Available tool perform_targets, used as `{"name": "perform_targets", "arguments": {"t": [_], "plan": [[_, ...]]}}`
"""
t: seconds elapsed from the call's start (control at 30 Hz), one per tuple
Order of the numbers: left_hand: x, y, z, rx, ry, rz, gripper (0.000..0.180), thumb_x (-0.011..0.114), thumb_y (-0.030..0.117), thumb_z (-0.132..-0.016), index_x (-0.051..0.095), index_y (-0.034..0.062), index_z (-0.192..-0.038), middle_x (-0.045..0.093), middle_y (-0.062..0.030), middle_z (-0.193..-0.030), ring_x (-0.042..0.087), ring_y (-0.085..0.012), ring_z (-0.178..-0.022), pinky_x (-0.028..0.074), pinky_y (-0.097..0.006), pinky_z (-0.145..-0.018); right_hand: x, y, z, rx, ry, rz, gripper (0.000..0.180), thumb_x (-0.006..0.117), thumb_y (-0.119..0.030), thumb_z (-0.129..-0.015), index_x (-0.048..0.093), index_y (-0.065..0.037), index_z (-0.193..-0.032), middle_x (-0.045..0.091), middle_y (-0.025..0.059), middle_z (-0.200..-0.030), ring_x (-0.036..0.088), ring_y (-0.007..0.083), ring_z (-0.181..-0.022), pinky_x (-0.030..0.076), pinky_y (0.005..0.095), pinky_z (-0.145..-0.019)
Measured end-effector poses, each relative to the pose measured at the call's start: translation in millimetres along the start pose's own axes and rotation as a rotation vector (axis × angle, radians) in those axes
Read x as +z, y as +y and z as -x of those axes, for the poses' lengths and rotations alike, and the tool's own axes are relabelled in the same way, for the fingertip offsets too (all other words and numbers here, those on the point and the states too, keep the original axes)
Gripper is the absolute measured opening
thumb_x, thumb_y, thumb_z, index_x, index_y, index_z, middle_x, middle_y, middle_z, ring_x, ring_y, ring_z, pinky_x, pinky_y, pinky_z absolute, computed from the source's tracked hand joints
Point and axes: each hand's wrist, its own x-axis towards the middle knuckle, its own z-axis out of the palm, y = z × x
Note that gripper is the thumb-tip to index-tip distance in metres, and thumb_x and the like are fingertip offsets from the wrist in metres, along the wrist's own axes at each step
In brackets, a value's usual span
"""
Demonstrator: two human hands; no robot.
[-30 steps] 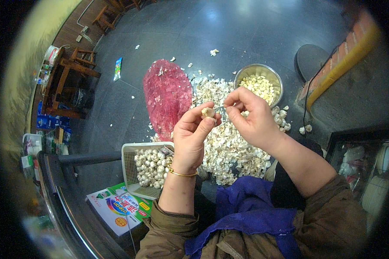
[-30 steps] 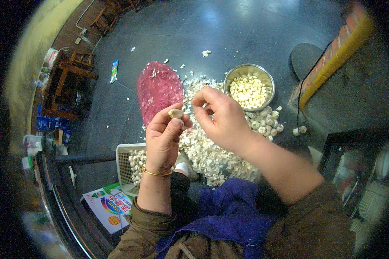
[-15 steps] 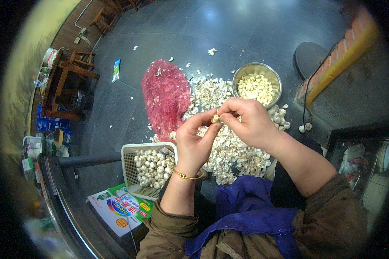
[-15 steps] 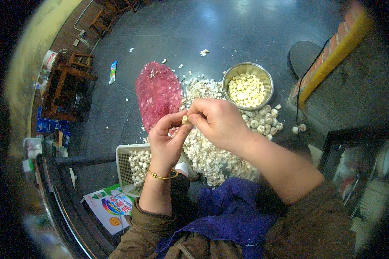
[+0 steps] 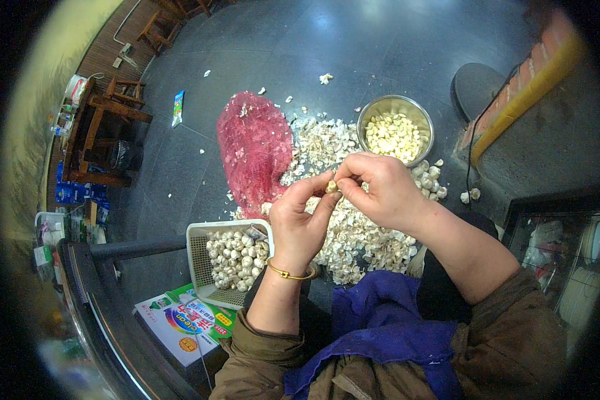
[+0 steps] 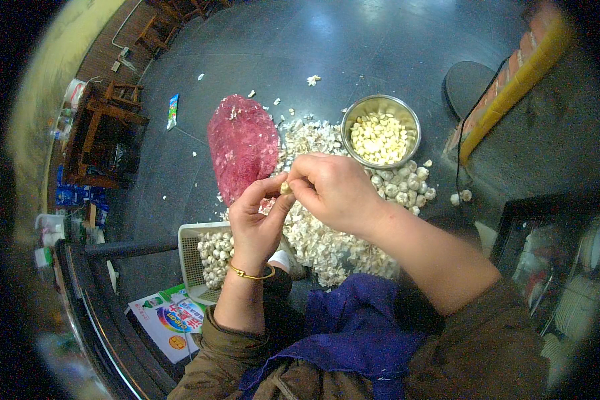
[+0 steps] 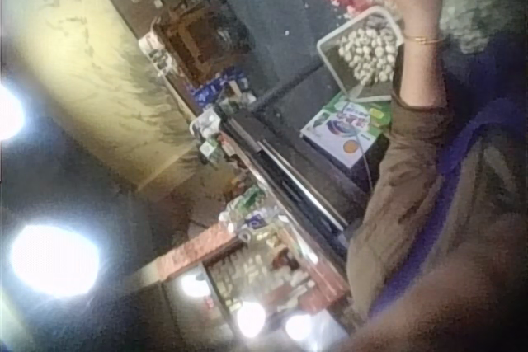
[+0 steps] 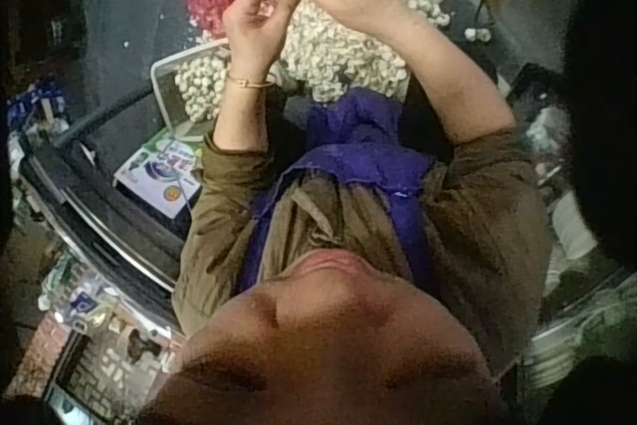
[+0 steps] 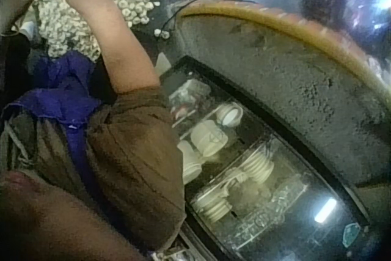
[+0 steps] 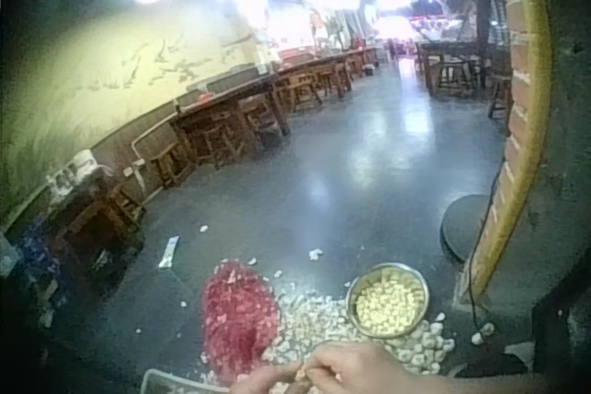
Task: The person sits on the floor and peels garlic cloves by hand, separating the skins and placing the peeled cloves into a metal bowl. The unpeeled garlic is in a white basket, and the discarded skins accumulate on the floor.
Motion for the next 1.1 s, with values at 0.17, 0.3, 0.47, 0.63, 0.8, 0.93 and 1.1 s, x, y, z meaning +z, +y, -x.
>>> {"name": "perform_targets", "arguments": {"t": [0.17,0.3,0.47,0.63,0.8,0.93,1.1], "plan": [[0,-1,0,0.005,-0.006,-0.010,0.028,0.076,0.002,-0.080,0.070,0.0024,-0.108,0.072,-0.0118,-0.092,0.069,-0.0163,-0.082,0.054,-0.028,-0.074,1,1,0,-0.014,0.004,0.006,0.008,0.063,-0.012,-0.081,0.061,-0.005,-0.079,0.063,0.0131,-0.074,0.064,0.0337,-0.068,0.050,0.0423,-0.059],[1,1,-1,0.005,-0.040,0.021,0.026,0.075,0.003,-0.082,0.070,0.0017,-0.108,0.072,-0.0105,-0.093,0.068,-0.0150,-0.085,0.054,-0.027,-0.076,2,2,0,0.013,0.015,0.036,0.008,0.064,-0.012,-0.081,0.061,-0.004,-0.079,0.063,0.0137,-0.073,0.064,0.0333,-0.068,0.050,0.0422,-0.059],[2,5,-5,-0.254,-0.070,0.556,0.027,0.067,0.002,-0.090,0.064,-0.0011,-0.117,0.069,-0.0074,-0.102,0.066,-0.0137,-0.093,0.052,-0.027,-0.082,1,-4,-2,0.069,0.060,-0.061,0.008,0.064,-0.010,-0.082,0.060,-0.004,-0.078,0.063,0.0141,-0.072,0.064,0.0319,-0.065,0.049,0.0399,-0.057],[-2,11,-7,-0.328,-0.090,0.824,0.030,0.062,0.004,-0.095,0.059,-0.0024,-0.123,0.067,-0.0080,-0.108,0.064,-0.0145,-0.099,0.052,-0.029,-0.089,-2,-10,-3,0.051,0.125,-0.124,0.009,0.060,-0.008,-0.086,0.059,-0.003,-0.078,0.063,0.0138,-0.072,0.065,0.0303,-0.063,0.049,0.0383,-0.056],[-4,13,-7,-0.332,-0.067,0.813,0.031,0.062,0.004,-0.095,0.058,-0.0021,-0.125,0.067,-0.0087,-0.108,0.064,-0.0152,-0.098,0.053,-0.030,-0.089,1,-10,-5,0.043,0.233,-0.220,0.007,0.058,-0.006,-0.088,0.060,-0.003,-0.081,0.064,0.0136,-0.075,0.066,0.0289,-0.066,0.050,0.0376,-0.058],[-2,11,-7,-0.295,-0.060,0.753,0.031,0.062,0.002,-0.094,0.058,-0.0027,-0.125,0.067,-0.0078,-0.107,0.064,-0.0137,-0.097,0.052,-0.028,-0.088,1,-10,-2,0.012,0.129,-0.178,0.004,0.060,-0.006,-0.088,0.062,-0.004,-0.085,0.065,0.0130,-0.078,0.067,0.0276,-0.069,0.051,0.0361,-0.059],[3,9,-4,-0.225,-0.107,0.581,0.030,0.061,0.001,-0.094,0.059,-0.0038,-0.124,0.067,-0.0062,-0.107,0.062,-0.0096,-0.094,0.050,-0.024,-0.085,1,-11,-2,-0.007,0.153,-0.150,0.005,0.065,-0.009,-0.086,0.063,-0.005,-0.086,0.064,0.0121,-0.080,0.066,0.0269,-0.069,0.051,0.0367,-0.059]]}}
